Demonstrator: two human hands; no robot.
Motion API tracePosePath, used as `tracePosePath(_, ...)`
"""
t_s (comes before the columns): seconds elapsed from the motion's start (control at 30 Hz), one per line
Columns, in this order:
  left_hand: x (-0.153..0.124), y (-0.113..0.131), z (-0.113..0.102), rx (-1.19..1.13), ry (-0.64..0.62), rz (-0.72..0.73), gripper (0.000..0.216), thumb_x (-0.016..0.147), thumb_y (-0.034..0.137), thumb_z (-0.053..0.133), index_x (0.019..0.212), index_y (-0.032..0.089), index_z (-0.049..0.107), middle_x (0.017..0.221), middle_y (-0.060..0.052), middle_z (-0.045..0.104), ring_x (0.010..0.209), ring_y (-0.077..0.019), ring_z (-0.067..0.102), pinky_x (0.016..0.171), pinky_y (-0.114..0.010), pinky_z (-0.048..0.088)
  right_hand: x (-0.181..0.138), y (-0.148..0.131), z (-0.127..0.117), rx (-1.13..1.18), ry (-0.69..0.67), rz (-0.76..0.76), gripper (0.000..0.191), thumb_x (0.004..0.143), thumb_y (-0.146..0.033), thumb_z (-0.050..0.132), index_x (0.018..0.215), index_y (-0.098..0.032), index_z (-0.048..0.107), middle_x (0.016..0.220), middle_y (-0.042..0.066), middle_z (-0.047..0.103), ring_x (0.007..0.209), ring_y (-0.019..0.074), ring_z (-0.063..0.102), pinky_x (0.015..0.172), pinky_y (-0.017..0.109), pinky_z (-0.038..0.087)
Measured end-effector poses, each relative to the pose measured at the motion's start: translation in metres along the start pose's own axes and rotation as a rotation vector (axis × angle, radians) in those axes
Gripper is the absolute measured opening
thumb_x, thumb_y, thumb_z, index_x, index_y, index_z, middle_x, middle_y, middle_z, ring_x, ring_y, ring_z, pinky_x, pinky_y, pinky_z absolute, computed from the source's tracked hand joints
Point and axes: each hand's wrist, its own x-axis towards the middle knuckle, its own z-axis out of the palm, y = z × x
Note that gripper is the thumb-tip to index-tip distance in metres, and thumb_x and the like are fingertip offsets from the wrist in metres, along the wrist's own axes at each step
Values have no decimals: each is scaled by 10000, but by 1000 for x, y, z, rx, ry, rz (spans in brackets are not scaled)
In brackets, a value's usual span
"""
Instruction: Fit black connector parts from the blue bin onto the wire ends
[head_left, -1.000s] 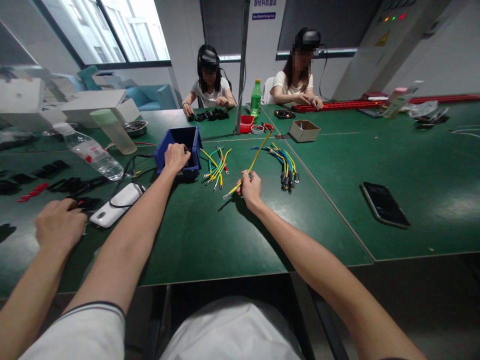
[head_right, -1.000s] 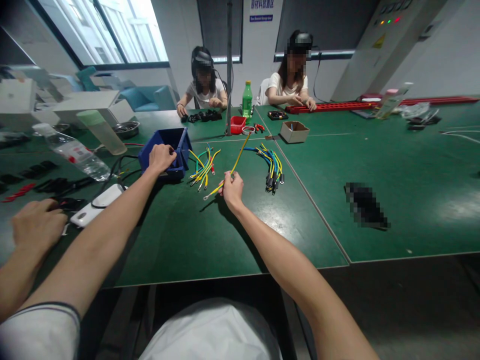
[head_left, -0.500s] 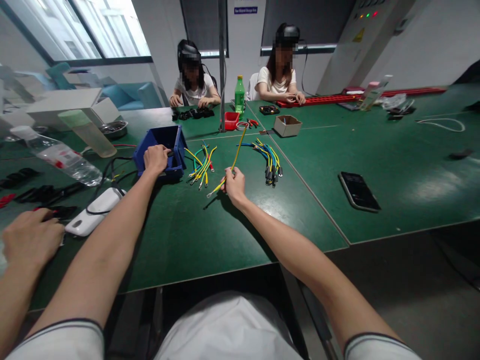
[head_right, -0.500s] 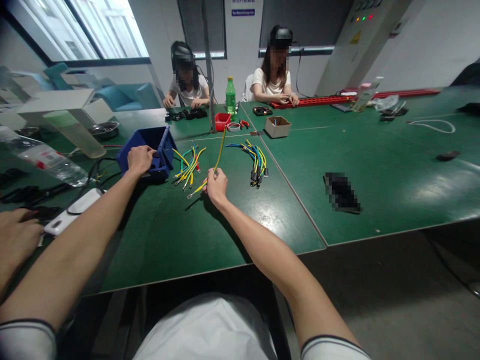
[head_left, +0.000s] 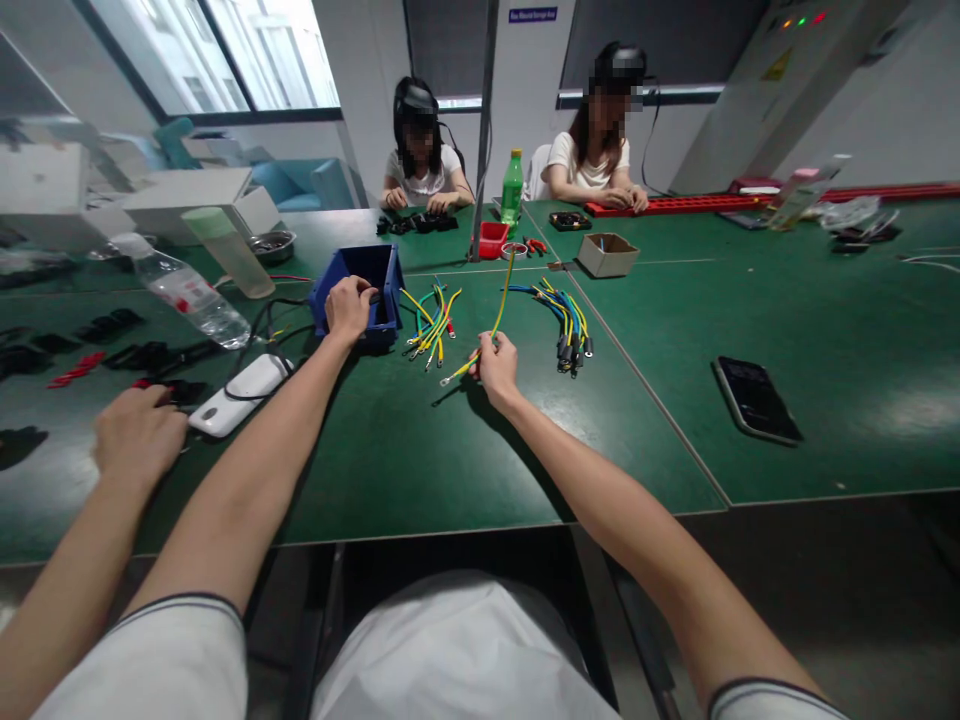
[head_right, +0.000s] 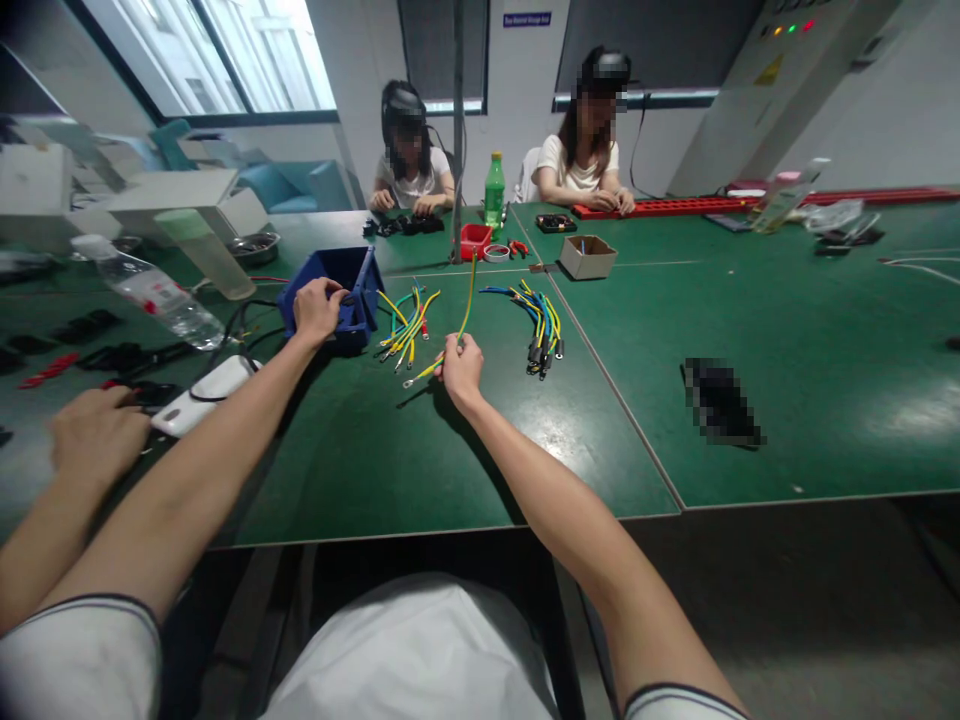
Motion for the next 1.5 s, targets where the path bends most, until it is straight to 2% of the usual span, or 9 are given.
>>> tracePosePath(0.6, -82, 8, -32, 20, -90, -26, 338, 902, 344, 541, 1184, 158, 543, 1188, -100, 560, 1019, -207, 577, 860, -417, 512, -10, -6, -4, -53, -21, 23, 243, 826, -423, 514, 865, -183, 527, 468, -84, 502, 305, 66, 450, 295, 145, 323)
tracePosePath(0.87, -86, -6, -10, -18, -55, -81, 475, 876, 351, 398, 492, 126, 566, 832, -130, 694, 1077, -336, 577, 685, -424, 382, -2, 1, -5, -66, -66, 53, 305, 851, -467, 471, 959, -185, 517, 492, -80, 526, 314, 63, 454, 293, 139, 298)
tracePosePath(1.0, -89, -20, -4, 66, 305, -460, 488, 649, 176, 448, 219, 159, 219, 465, -152, 582, 878, -328, 634, 563, -340, 412, -1, 0, -5, -38, -64, 71, 309, 843, -478, 485, 976, -199, 482, 477, -102, 505, 278, 52, 389, 279, 137, 252)
tracePosePath(1.1, -92, -22, -2, 225, 650, -785, 575, 733, 186, 288, 267, 158, -46, 390, -145, 479, 886, -311, 640, 622, -357, 446, -3, -2, -5, -32, -53, 96, 305, 836, -473, 497, 968, -199, 489, 442, -121, 449, 254, 49, 323, 265, 144, 219)
tracePosePath(1.17, -94, -17, -1, 188, 566, -693, 604, 838, 180, 178, 260, 123, 11, 484, -149, 545, 954, -293, 634, 671, -397, 437, -5, -3, -6, -49, -49, 87, 318, 813, -480, 536, 954, -197, 499, 448, -119, 446, 260, 48, 321, 263, 146, 220)
tracePosePath(1.23, -95, -9, -1, 70, 330, -453, 678, 948, 246, 225, 293, 97, 325, 691, -146, 653, 1046, -267, 612, 677, -418, 446, -7, -4, -8, -81, -34, 55, 344, 771, -479, 599, 946, -197, 507, 471, -116, 462, 271, 44, 329, 264, 146, 228)
tracePosePath(1.3, -96, -2, -4, -22, 138, -243, 442, 962, 324, 387, 676, 108, 646, 959, -111, 662, 1059, -244, 592, 748, -422, 500, -9, -5, -9, -95, -20, 33, 366, 738, -469, 645, 948, -200, 513, 491, -113, 473, 277, 41, 333, 266, 146, 230)
tracePosePath(1.4, -98, 2, -10, -68, 9, -59, 261, 895, 329, 554, 1117, 199, 596, 1170, -97, 579, 1053, -220, 566, 866, -410, 506, -11, -7, -11, -71, -42, 40, 372, 737, -488, 645, 945, -208, 515, 494, -112, 470, 279, 42, 317, 268, 147, 227)
tracePosePath(1.5, -99, 0, -19, -75, -65, 84, 139, 862, 299, 596, 959, 232, 671, 1055, -107, 628, 1142, -252, 509, 930, -440, 454, -13, -8, -11, -90, -35, 47, 360, 758, -518, 614, 923, -216, 511, 467, -111, 450, 282, 50, 306, 274, 150, 224)
